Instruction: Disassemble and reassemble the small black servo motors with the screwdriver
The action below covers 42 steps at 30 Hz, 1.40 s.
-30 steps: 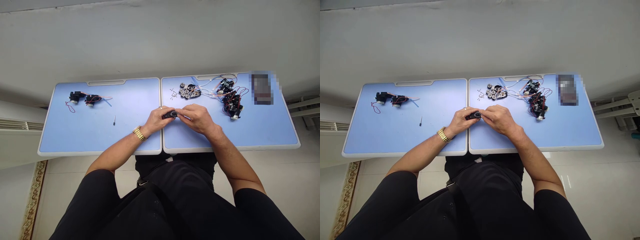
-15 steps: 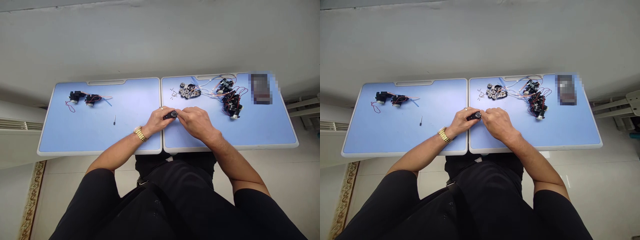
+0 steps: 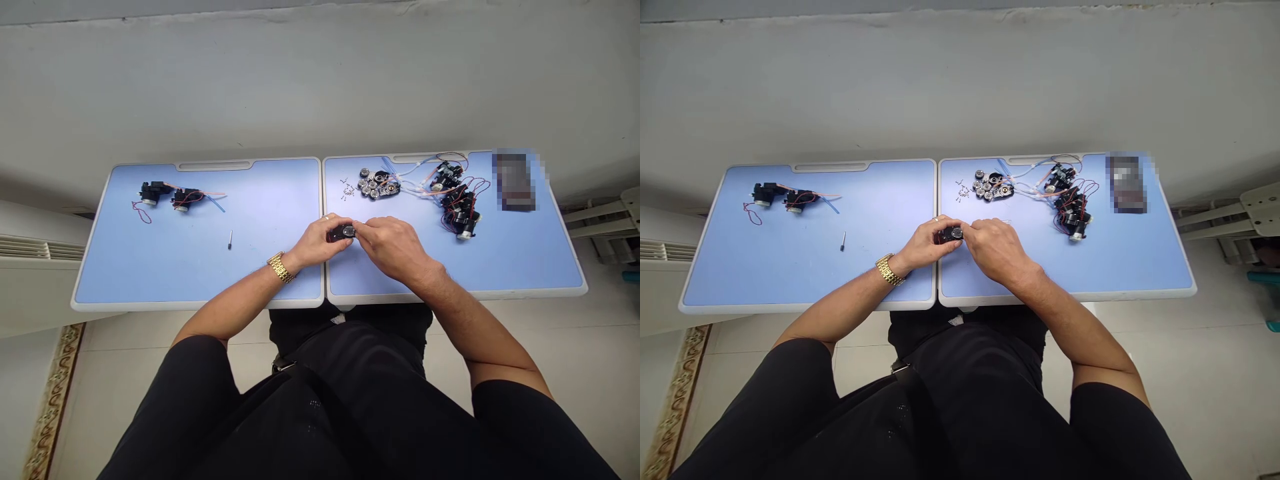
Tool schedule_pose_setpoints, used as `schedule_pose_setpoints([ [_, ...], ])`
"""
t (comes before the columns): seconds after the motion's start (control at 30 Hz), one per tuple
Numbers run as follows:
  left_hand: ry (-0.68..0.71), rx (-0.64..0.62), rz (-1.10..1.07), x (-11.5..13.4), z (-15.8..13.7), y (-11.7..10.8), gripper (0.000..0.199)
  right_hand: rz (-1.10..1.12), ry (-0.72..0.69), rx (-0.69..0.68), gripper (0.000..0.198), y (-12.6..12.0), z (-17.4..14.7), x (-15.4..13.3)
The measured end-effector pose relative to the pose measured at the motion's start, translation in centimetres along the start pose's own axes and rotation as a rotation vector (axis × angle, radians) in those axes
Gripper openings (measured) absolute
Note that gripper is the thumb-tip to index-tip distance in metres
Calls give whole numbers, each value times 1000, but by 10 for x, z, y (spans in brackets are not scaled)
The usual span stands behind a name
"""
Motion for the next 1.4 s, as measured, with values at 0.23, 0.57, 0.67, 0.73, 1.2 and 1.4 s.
schedule_pose_setpoints([
  [0.23, -33, -37, -71, -1, 2, -2, 31, -4, -26, -32, 29, -4, 0, -5],
  [0.57, -6, -2, -170, -1, 2, -5, 34, 474, -48, 68, 36, 3, -5, 21],
  [0.67, -1, -7, -179, 0, 2, -5, 35, 766, -30, 125, 32, 8, -7, 32],
  [0.73, -5, -8, -179, -1, 2, -6, 35, 938, 22, 166, 27, 13, -8, 37],
  [1.2, -40, -27, -185, -3, 1, -2, 40, 1223, 229, 169, 13, 25, -5, 42],
  [1.4, -4, -30, -156, -1, 1, -1, 37, 1246, 334, 83, 18, 31, -5, 46],
])
Point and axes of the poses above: each hand's wrist, its own z-axis towards the middle knuckle, its own y-axis out of the palm, x = y × z, the point moved 8 cm from there along z, towards the middle knuckle, and after that the axes turned 9 degrees about -x, right-handed, at the moved point
